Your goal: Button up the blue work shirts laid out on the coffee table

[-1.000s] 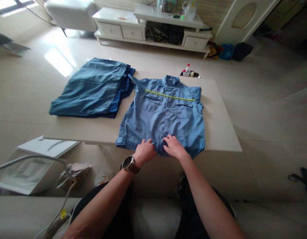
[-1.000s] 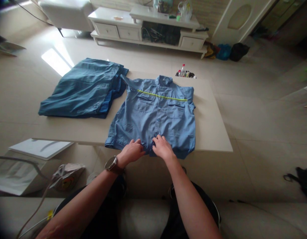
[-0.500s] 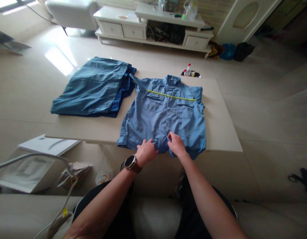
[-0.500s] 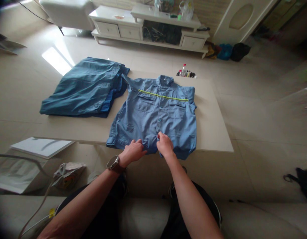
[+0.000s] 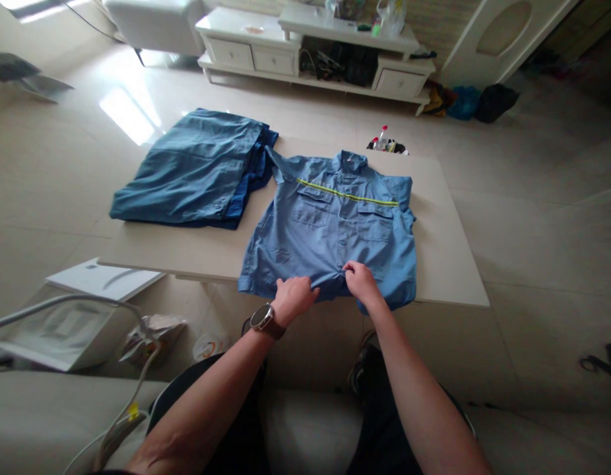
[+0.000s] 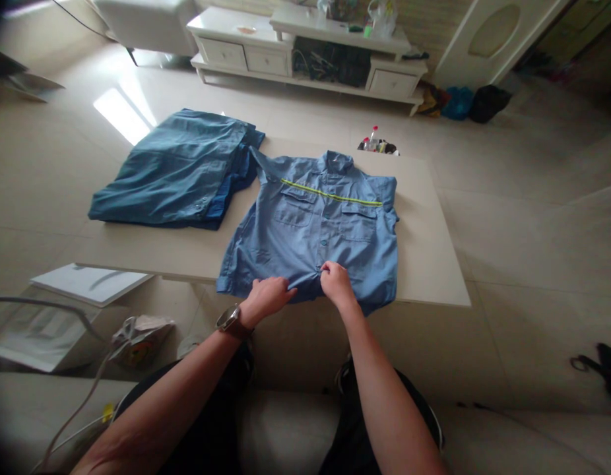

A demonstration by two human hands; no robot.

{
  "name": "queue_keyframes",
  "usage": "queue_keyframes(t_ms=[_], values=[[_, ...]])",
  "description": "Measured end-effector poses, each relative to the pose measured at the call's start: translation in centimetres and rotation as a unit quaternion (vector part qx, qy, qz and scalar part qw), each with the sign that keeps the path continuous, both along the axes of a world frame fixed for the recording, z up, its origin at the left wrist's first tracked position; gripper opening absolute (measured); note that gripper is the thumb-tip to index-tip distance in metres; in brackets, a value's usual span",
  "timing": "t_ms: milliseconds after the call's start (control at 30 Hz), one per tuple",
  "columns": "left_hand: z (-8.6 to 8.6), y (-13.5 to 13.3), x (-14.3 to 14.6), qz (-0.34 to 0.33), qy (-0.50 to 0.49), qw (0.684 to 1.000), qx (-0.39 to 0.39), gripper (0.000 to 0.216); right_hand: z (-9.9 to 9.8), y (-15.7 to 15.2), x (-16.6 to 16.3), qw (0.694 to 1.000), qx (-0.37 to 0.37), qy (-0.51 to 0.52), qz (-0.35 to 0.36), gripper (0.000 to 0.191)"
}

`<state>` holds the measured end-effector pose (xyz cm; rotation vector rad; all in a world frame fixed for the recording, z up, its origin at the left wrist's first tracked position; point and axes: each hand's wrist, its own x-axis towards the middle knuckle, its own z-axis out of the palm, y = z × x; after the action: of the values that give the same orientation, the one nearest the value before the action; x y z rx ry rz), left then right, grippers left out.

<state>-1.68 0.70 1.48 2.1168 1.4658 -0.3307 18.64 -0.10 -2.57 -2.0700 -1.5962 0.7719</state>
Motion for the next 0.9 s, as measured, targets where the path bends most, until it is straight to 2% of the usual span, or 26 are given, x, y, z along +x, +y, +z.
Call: queue_keyframes(t_ms=[100, 200, 267, 433, 700, 900], values=[[0.1, 0.2, 0.2, 0.009, -0.031, 0.999, 0.017, 0.031, 0.4, -0.1, -0.2, 1.0, -0.023, -0.005, -0.015, 0.004], [0.2, 0.2, 0.5, 0.02, -0.079, 0.996, 0.039, 0.022, 0.5, -0.1, -0.1, 0.999, -0.038, 0.024, 0.0, 0.002], [0.1, 0.0, 0.8, 0.023, -0.112, 0.992, 0.057, 0.019, 0.7, -0.1, 0.2, 0.998, -0.02, 0.059, 0.021, 0.001], [-0.4, -0.4, 1.4, 0.036, -0.182, 0.977, 0.101, 0.017, 1.5, -0.2, 0.6, 0.992, 0.064, 0.108, 0.032, 0.007], [-0.4, -0.4, 2.2, 0.08, -0.246, 0.961, 0.103, 0.021, 2.2, -0.4, 0.5, 0.968, 0.06, 0.243, 0.036, 0.014], [-0.1, -0.6, 2.4, 0.065, -0.276, 0.954, 0.095, 0.018, 2.8, -0.3, 0.5, 0.954, 0.03, 0.291, 0.059, 0.017]])
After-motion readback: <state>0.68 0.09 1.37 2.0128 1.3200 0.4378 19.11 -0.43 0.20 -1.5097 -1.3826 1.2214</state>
